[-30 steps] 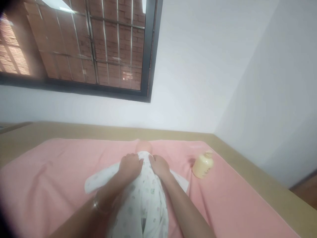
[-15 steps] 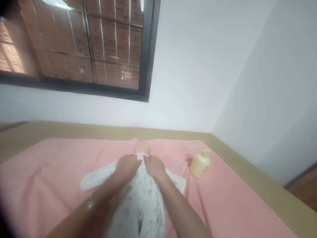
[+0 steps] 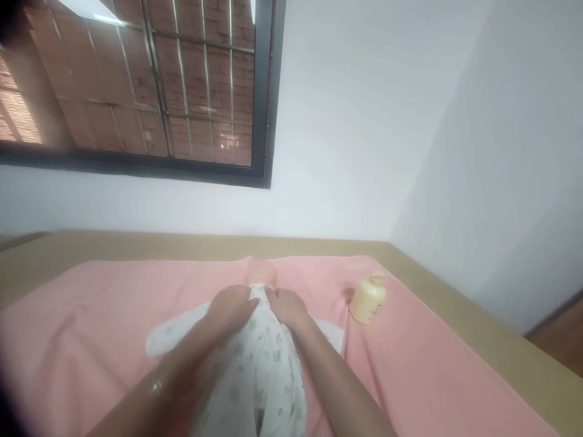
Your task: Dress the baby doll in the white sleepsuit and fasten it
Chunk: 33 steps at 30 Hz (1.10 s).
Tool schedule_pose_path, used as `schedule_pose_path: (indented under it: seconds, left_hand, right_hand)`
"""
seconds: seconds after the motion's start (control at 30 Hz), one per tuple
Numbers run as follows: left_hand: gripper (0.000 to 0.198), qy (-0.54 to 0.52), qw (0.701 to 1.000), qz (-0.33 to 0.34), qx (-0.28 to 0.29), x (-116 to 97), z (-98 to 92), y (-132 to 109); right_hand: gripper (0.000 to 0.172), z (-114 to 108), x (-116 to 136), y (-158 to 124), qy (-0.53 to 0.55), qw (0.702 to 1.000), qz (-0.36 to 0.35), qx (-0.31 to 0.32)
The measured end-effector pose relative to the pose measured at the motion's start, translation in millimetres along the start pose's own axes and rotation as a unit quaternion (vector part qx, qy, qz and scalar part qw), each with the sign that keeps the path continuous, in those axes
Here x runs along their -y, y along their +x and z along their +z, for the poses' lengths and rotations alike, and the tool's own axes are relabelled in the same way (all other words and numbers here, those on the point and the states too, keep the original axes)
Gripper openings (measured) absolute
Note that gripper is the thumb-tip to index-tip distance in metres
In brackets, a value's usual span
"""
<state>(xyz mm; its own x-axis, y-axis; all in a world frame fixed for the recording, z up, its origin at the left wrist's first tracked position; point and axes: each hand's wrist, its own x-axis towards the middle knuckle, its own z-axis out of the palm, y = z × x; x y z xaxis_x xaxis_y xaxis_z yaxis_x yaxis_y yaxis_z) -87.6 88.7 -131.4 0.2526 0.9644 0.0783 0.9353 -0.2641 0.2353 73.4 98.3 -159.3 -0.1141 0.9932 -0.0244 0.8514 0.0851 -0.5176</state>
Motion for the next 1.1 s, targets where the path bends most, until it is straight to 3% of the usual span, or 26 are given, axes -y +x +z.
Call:
schedule_pose_path:
  seconds: [0.1,0.2,0.3,0.53,0.7,0.8,1.0,1.1]
  left_hand:
    - [0.049,-0.016,1.000,0.006,-0.005,0.9,0.7,1.5]
    - [0.064,-0.118,0.992,-0.019,0.046,10.4,-4.8,3.8]
    - [0.065,-0.173,0.981,-0.022,0.080,15.9,-11.3,2.9]
    - [0.036,-0.028,0.999,-0.016,0.010,9.1,-3.9,2.9]
    - [0.043,-0.139,0.987,-0.059,0.047,21.8,3.1,15.1]
    - [0.046,-0.168,0.980,-0.094,0.045,25.0,5.3,18.6]
    - [0.032,-0.043,0.996,-0.068,0.028,3.2,-8.6,3.2]
    - [0.024,-0.010,0.996,-0.072,0.042,-2.8,-16.1,-2.1]
  right_hand:
    - [0.072,-5.0,7.0,-7.4,-0.015,0.999,-0.021,-0.029]
    - [0.070,-10.1,20.0,-20.6,-0.040,0.997,-0.044,-0.057]
    - [0.069,-11.8,23.3,-24.8,-0.045,0.996,-0.057,-0.047]
    - [0.061,-2.2,2.1,-1.2,-0.013,1.000,-0.021,-0.013]
    - [0.045,4.1,15.9,-13.0,-0.041,0.993,-0.057,-0.095]
    - [0.042,7.5,18.4,-14.8,-0.050,0.991,-0.060,-0.111]
    - [0.052,3.4,4.2,-3.1,-0.018,0.999,0.005,-0.037]
    - [0.046,1.2,10.9,-11.3,-0.058,0.997,-0.012,-0.058]
